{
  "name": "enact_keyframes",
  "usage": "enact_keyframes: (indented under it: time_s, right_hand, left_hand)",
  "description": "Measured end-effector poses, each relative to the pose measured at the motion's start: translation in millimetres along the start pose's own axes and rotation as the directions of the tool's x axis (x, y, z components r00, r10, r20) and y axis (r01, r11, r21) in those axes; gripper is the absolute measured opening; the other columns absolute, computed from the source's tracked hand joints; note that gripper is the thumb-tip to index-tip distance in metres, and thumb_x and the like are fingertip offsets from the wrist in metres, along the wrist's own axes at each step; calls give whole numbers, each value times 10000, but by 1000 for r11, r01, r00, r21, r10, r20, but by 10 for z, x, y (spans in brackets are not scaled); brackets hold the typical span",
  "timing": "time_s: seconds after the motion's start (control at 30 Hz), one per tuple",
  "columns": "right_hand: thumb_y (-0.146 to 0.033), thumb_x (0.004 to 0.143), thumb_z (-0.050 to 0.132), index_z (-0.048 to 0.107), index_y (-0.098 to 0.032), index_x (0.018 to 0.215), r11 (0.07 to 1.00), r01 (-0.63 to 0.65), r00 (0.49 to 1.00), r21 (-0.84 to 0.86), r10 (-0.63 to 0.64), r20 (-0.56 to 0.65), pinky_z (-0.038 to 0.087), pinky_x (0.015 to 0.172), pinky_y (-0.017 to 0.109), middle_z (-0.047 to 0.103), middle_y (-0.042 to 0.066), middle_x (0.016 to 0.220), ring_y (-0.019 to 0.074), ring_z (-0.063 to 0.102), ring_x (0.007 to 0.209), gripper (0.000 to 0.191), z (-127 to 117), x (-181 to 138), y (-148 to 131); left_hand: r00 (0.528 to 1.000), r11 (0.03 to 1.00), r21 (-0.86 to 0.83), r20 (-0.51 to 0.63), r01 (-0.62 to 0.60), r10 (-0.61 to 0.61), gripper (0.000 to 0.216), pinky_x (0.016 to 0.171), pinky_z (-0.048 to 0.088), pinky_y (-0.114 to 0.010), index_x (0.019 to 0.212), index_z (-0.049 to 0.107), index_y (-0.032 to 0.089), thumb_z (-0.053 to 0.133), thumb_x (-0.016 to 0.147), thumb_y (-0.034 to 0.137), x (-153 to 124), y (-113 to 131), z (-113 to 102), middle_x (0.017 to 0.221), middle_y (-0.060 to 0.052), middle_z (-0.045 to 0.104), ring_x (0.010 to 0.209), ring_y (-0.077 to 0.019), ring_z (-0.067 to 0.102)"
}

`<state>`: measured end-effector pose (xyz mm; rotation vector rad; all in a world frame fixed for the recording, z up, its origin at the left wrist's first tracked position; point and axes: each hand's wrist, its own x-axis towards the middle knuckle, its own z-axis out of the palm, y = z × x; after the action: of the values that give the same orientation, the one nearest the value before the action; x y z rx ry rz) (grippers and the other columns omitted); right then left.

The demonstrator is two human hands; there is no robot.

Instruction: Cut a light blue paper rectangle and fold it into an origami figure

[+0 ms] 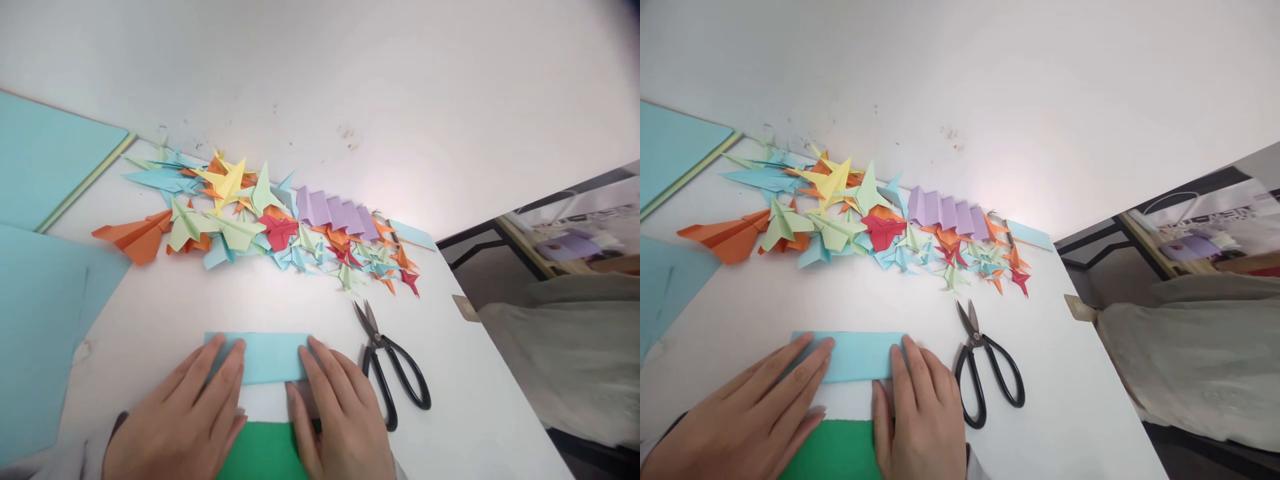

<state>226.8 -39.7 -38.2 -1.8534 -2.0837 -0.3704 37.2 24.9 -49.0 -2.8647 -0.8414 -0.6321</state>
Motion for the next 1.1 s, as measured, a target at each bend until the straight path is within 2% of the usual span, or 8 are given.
enact_keyframes:
  time_s: [0.1, 0.27, 0.4, 0.6, 0.8, 1.0, 1.1]
  right_hand:
    - [-256, 803, 540, 601, -60, 1060, 1000, -8, 1000, -12, 8, 7, 489, 756, 422, 610, 168, 1111, 289, 522, 982, 329, 0, 8, -11]
    - [-252, 803, 537, 604, -59, 1058, 1000, -7, 1000, -20, 7, 13, 480, 763, 404, 613, 170, 1108, 283, 526, 991, 326, -7, 14, -17]
    - [-285, 807, 526, 603, -64, 1067, 1000, -18, 1000, -16, 18, 9, 460, 786, 405, 609, 173, 1107, 285, 523, 1003, 349, -23, 23, -29]
    - [-494, 839, 424, 610, -217, 1114, 997, -56, 998, -62, 57, 23, 326, 917, 492, 595, 110, 1139, 305, 517, 1046, 433, -19, 17, -78]
    - [-685, 802, 230, 546, -306, 1206, 993, 0, 997, -116, 9, 77, 251, 951, 546, 569, 109, 1145, 329, 490, 1079, 637, -10, -1, -54]
    - [-736, 743, 301, 549, -285, 1205, 965, 157, 985, -211, -138, 100, 250, 933, 564, 556, 141, 1141, 356, 497, 1057, 692, -42, 29, 6]
    - [-739, 725, 345, 553, -276, 1197, 955, 188, 980, -230, -166, 110, 257, 929, 560, 554, 143, 1157, 360, 488, 1068, 693, -47, 38, 15]
  left_hand:
    - [1000, 1000, 4, 9, 0, 0, 341, 921, 354, -421, 1001, 650, 114, 334, 895, 185, -7, -7, 4, 1136, -101, 613, 1118, -293, 489]
    - [997, 998, -54, 65, -43, 46, 351, 932, 337, -411, 1096, 603, 182, 323, 903, 269, 6, -43, -9, 1150, -63, 606, 1115, -261, 491]
    - [997, 997, -59, 60, -39, 43, 346, 942, 328, -417, 1097, 599, 188, 331, 896, 274, 8, -47, -21, 1157, -64, 599, 1130, -266, 477]
    - [998, 997, -76, 63, -23, 28, 351, 935, 343, -426, 1084, 606, 183, 323, 893, 264, 0, -23, -7, 1154, -76, 597, 1129, -271, 479]
    - [997, 998, -56, 74, -6, 10, 336, 944, 338, -410, 1093, 599, 176, 345, 889, 258, 26, -3, -23, 1176, -78, 584, 1142, -258, 469]
    - [996, 1000, -7, 84, 11, -10, 329, 927, 318, -408, 1124, 583, 176, 368, 887, 252, 47, 1, -33, 1191, -64, 579, 1140, -270, 463]
    - [996, 1000, -5, 87, -13, 14, 327, 918, 313, -404, 1109, 595, 181, 372, 886, 266, 58, -8, -38, 1223, -42, 563, 1131, -269, 467]
